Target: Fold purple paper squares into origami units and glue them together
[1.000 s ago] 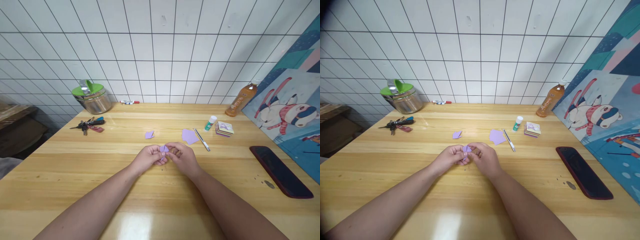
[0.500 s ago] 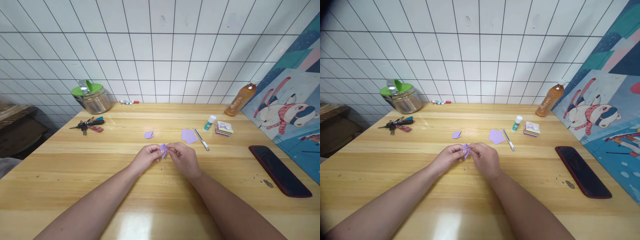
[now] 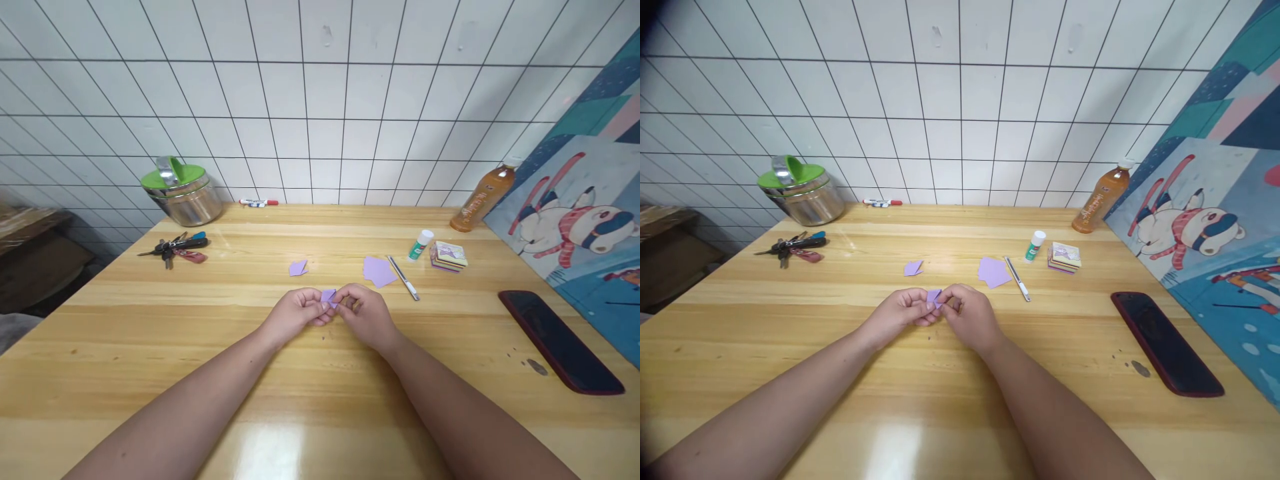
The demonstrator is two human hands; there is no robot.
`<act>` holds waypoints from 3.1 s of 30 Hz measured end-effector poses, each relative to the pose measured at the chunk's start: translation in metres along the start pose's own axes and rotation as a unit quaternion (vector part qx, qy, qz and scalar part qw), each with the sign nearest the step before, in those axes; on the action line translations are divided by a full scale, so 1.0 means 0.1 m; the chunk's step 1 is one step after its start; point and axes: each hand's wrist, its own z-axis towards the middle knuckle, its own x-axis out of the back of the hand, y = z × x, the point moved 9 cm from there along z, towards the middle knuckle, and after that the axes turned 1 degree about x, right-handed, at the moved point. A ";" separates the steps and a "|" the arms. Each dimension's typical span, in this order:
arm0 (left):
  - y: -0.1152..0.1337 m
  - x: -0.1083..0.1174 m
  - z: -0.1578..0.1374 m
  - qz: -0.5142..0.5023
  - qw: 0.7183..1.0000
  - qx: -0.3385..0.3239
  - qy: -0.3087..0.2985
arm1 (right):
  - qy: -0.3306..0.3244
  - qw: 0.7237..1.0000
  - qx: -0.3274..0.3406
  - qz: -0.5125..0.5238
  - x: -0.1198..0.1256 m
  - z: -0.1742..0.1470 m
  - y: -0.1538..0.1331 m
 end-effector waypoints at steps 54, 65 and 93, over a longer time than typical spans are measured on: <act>0.18 0.05 -0.08 -0.034 0.988 -0.109 0.105 | -0.044 0.939 -0.132 0.314 -0.27 -0.04 0.15; 0.20 -0.02 -0.08 0.057 0.992 -0.112 0.009 | -0.074 0.958 0.241 -0.134 -0.03 -0.11 -0.48; 0.01 0.11 -0.03 -0.148 0.987 -0.020 0.057 | -0.010 0.960 0.172 -0.220 0.01 -0.14 -0.48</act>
